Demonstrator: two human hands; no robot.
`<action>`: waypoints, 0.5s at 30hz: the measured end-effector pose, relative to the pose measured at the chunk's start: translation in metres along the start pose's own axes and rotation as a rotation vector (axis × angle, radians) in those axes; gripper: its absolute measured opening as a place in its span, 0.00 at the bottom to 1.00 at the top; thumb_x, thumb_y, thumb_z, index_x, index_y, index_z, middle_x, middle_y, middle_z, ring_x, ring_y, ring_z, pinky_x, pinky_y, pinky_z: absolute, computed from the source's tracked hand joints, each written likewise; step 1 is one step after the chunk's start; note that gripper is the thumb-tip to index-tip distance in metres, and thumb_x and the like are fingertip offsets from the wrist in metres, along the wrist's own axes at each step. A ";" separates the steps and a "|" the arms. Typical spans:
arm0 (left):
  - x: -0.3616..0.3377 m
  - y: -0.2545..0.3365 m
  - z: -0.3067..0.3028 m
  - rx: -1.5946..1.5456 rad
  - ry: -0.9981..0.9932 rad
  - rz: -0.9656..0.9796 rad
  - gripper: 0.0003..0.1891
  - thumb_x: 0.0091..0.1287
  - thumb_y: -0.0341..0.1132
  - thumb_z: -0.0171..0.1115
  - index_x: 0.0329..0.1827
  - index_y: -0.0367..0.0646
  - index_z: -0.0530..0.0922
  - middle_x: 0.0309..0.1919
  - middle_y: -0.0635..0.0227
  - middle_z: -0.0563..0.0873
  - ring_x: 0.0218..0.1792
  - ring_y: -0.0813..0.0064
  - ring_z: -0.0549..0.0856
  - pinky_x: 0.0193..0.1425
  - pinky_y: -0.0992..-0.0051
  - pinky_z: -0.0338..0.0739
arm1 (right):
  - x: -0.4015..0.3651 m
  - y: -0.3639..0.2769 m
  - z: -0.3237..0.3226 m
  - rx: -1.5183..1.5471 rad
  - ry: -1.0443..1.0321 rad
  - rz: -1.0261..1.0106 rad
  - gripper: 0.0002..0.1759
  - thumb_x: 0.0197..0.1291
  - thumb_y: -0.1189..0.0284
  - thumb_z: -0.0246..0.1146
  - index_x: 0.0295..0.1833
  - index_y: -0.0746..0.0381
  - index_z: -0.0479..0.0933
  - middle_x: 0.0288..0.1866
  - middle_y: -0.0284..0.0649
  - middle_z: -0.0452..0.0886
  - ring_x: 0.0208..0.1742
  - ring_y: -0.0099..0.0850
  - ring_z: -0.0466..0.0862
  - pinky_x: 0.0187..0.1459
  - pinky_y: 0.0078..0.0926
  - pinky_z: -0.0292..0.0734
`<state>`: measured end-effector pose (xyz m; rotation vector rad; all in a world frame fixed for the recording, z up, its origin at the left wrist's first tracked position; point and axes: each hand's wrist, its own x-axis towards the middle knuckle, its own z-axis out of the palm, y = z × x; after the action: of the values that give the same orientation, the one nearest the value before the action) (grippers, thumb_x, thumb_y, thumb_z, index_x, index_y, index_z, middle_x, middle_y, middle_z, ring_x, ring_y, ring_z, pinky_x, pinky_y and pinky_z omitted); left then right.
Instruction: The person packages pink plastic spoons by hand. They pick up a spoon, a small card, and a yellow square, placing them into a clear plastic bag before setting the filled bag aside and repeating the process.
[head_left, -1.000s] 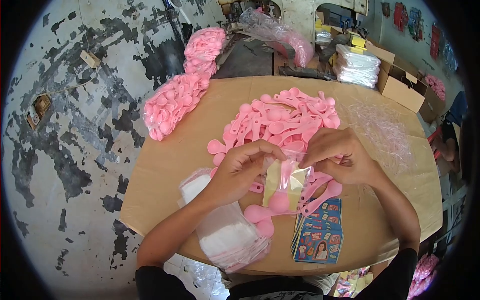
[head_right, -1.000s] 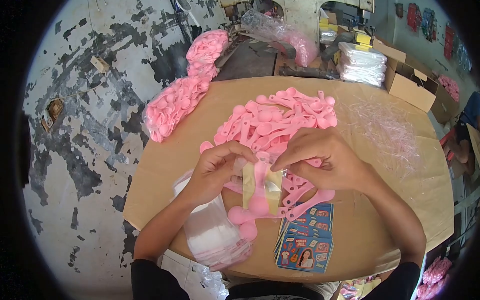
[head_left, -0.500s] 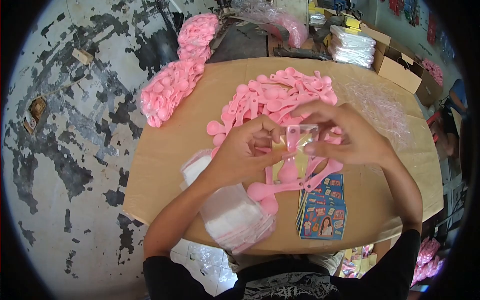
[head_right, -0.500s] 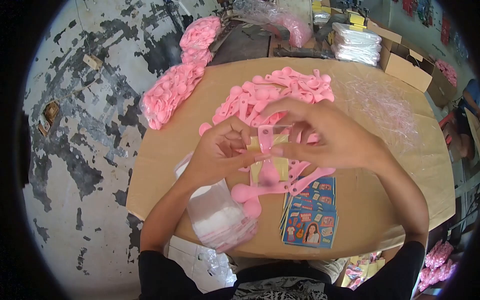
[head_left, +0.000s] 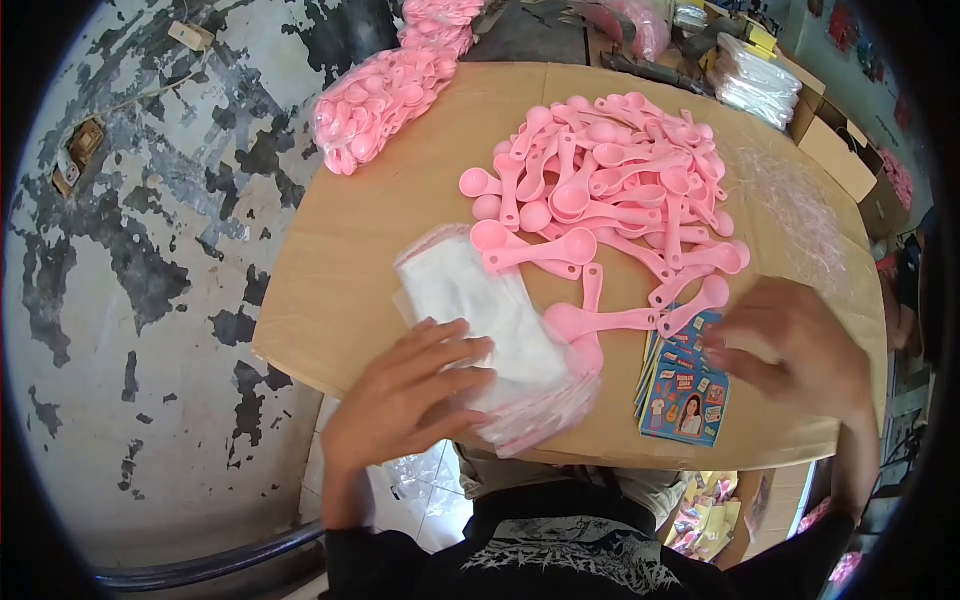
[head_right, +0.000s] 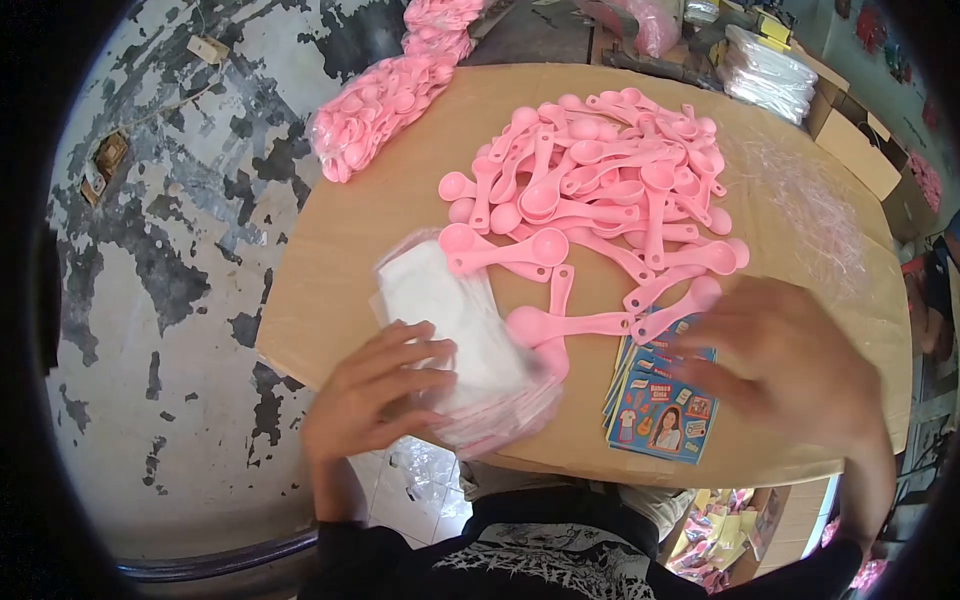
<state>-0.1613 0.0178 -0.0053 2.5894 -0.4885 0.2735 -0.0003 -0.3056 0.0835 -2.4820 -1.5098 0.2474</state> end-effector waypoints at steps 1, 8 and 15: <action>-0.002 0.003 0.006 0.007 0.014 -0.008 0.20 0.56 0.37 0.72 0.52 0.47 0.81 0.58 0.67 0.81 0.64 0.59 0.75 0.70 0.56 0.66 | 0.019 -0.010 0.015 0.053 0.069 -0.052 0.13 0.57 0.62 0.68 0.41 0.60 0.83 0.33 0.40 0.82 0.38 0.39 0.81 0.43 0.38 0.73; -0.013 0.014 0.023 -0.002 0.155 -0.045 0.18 0.58 0.35 0.70 0.52 0.46 0.81 0.61 0.67 0.79 0.67 0.60 0.72 0.71 0.55 0.65 | 0.110 -0.023 0.070 0.195 -0.026 -0.150 0.10 0.58 0.67 0.67 0.37 0.64 0.81 0.33 0.43 0.82 0.37 0.36 0.81 0.40 0.32 0.75; -0.015 0.015 0.036 -0.043 0.162 0.028 0.13 0.59 0.30 0.67 0.48 0.45 0.83 0.57 0.67 0.82 0.65 0.62 0.75 0.70 0.56 0.68 | 0.111 -0.009 0.071 0.334 -0.039 -0.133 0.12 0.62 0.68 0.63 0.42 0.67 0.82 0.31 0.43 0.84 0.29 0.32 0.81 0.35 0.29 0.76</action>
<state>-0.1769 -0.0081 -0.0338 2.4948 -0.4672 0.4729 0.0239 -0.1951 0.0147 -2.1200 -1.5007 0.4835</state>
